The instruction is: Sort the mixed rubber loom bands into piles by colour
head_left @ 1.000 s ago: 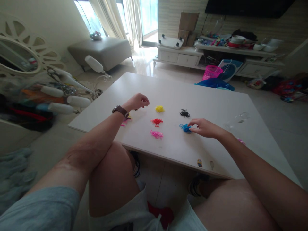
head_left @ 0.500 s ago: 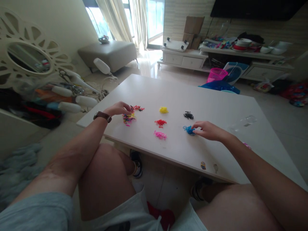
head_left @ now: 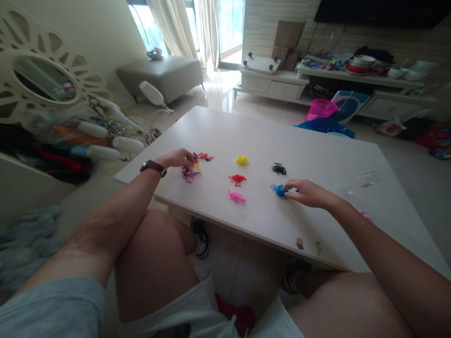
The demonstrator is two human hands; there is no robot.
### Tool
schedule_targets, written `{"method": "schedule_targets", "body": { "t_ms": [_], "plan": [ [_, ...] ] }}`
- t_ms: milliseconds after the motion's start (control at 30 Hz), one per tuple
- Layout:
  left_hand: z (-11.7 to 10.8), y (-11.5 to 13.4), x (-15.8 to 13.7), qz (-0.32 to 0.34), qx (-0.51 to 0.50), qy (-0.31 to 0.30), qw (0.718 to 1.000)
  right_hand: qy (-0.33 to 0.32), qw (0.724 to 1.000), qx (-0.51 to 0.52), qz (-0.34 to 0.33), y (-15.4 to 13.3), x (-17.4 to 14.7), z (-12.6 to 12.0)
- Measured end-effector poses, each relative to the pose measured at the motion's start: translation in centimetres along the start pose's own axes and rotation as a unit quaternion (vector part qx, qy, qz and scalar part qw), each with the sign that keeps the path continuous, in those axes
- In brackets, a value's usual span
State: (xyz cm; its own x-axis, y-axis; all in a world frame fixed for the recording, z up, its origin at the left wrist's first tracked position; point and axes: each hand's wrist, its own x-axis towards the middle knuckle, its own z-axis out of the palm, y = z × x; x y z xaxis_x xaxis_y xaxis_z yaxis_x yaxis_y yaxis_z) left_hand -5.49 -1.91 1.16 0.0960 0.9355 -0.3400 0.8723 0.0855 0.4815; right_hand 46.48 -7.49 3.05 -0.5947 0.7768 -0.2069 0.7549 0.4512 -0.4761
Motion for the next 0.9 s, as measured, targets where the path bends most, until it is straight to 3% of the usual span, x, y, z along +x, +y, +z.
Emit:
{"method": "schedule_targets", "body": {
  "t_ms": [267, 533, 800, 900],
  "plan": [
    [0.2, -0.8, 0.5, 0.015, 0.074, -0.048, 0.996, -0.007, 1.0, -0.01, 0.006, -0.2, -0.1, -0.2],
    [-0.1, -0.3, 0.3, 0.042, 0.065, 0.024, 0.997, -0.015, 1.0, -0.006, 0.011, -0.4, -0.1, -0.3],
    [1.5, 1.2, 0.1, 0.098, 0.046, -0.076, 0.991, -0.019, 1.0, 0.002, 0.001, 0.3, 0.1, 0.2],
    [2.0, 1.4, 0.6, 0.098, 0.037, -0.085, 0.991, -0.021, 1.0, 0.005, 0.0, 0.5, 0.1, 0.3]
  ]
}}
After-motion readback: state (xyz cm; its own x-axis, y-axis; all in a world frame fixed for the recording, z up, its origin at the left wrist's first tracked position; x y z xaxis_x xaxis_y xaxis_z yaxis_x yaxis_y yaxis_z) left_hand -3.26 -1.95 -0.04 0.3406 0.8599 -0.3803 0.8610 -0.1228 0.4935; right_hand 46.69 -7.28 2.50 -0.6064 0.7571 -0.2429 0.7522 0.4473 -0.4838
